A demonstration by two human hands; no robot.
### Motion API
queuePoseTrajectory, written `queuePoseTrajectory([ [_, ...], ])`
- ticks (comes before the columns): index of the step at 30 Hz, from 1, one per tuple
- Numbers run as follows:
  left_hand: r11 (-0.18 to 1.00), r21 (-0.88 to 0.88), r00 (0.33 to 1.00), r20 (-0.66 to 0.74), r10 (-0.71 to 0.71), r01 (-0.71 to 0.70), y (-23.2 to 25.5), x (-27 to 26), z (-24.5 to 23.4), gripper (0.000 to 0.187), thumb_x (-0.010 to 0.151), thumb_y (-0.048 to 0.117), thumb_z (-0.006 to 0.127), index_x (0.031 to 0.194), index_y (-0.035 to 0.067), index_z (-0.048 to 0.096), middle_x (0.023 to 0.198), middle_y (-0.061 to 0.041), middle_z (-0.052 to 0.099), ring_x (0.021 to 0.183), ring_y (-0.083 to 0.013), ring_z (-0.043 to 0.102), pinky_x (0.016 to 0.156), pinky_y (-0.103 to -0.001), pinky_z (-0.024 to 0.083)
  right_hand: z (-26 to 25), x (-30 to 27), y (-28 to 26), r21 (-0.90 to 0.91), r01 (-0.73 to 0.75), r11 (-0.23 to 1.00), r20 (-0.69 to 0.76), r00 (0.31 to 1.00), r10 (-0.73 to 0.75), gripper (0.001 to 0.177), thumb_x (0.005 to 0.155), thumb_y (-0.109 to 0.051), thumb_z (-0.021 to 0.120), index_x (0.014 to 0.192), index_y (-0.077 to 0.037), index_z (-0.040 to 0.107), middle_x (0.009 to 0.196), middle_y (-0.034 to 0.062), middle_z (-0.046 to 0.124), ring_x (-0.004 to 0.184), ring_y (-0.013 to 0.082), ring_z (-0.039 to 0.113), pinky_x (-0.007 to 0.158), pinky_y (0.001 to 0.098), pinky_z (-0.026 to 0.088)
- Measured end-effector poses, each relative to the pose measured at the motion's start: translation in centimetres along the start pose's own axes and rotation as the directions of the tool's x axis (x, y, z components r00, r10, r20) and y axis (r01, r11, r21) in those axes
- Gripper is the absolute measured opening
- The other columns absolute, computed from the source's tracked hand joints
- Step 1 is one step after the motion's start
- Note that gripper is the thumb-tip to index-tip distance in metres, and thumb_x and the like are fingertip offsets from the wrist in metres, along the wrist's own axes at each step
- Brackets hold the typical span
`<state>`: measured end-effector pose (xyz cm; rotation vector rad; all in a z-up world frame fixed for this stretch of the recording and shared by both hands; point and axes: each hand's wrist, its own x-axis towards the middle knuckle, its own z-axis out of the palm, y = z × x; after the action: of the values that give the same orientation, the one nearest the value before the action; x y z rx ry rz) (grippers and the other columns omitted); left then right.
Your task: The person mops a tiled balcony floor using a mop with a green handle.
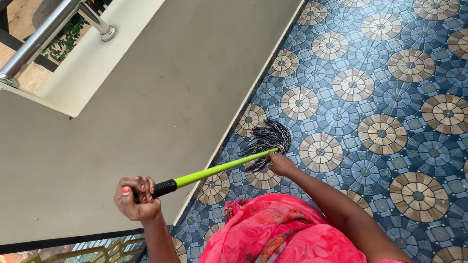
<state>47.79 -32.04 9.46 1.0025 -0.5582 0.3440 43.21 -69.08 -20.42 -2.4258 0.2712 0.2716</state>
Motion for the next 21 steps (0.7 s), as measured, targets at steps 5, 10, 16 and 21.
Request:
queuePoseTrajectory([
  [5,0.997,-0.060,0.985,0.170,-0.038,0.049,-9.4,-3.9,10.5,0.037,0.102,0.028,0.057,0.078,0.000,0.050,0.063,-0.001,0.040,0.051,-0.0072,0.033,0.054,-0.025,0.032,-1.1,1.7,-5.4,0.116,0.551,0.827,-0.254,0.821,-0.511,0.084,0.074,-0.022,0.082,0.147,-0.011,0.041,0.154,0.0168,0.044,0.144,0.0388,0.035,0.117,0.0528,0.022],
  [10,0.967,0.253,0.880,0.464,-0.103,-0.020,-16.4,-7.9,15.8,0.042,0.103,0.029,0.051,0.070,0.002,0.049,0.057,-0.001,0.046,0.047,-0.0097,0.042,0.050,-0.027,0.033,-6.1,3.5,-0.4,0.107,0.161,0.981,-0.397,0.912,-0.107,0.034,0.094,-0.041,0.075,0.103,-0.011,0.063,0.106,0.0101,0.070,0.102,0.0349,0.068,0.087,0.0487,0.053],
  [16,0.964,0.235,0.908,0.364,-0.209,0.128,-24.7,-11.5,16.3,0.044,0.104,0.027,0.051,0.067,0.003,0.047,0.055,-0.002,0.046,0.045,-0.0113,0.041,0.051,-0.028,0.033,-8.2,4.3,6.7,0.032,0.028,0.999,-0.445,0.895,-0.011,0.035,0.093,-0.040,0.073,0.102,-0.008,0.061,0.106,0.0130,0.067,0.103,0.0371,0.065,0.083,0.0500,0.051],
  [21,0.880,-0.157,0.888,0.193,-0.417,0.448,-32.2,-10.0,13.5,0.046,0.107,0.028,0.053,0.070,0.002,0.049,0.054,0.002,0.036,0.045,-0.0081,0.030,0.055,-0.028,0.037,-9.7,3.0,8.1,0.050,-0.124,0.991,-0.413,0.901,0.133,0.033,0.081,-0.021,0.075,0.108,-0.009,0.060,0.113,0.0153,0.064,0.108,0.0365,0.061,0.086,0.0495,0.051],
])
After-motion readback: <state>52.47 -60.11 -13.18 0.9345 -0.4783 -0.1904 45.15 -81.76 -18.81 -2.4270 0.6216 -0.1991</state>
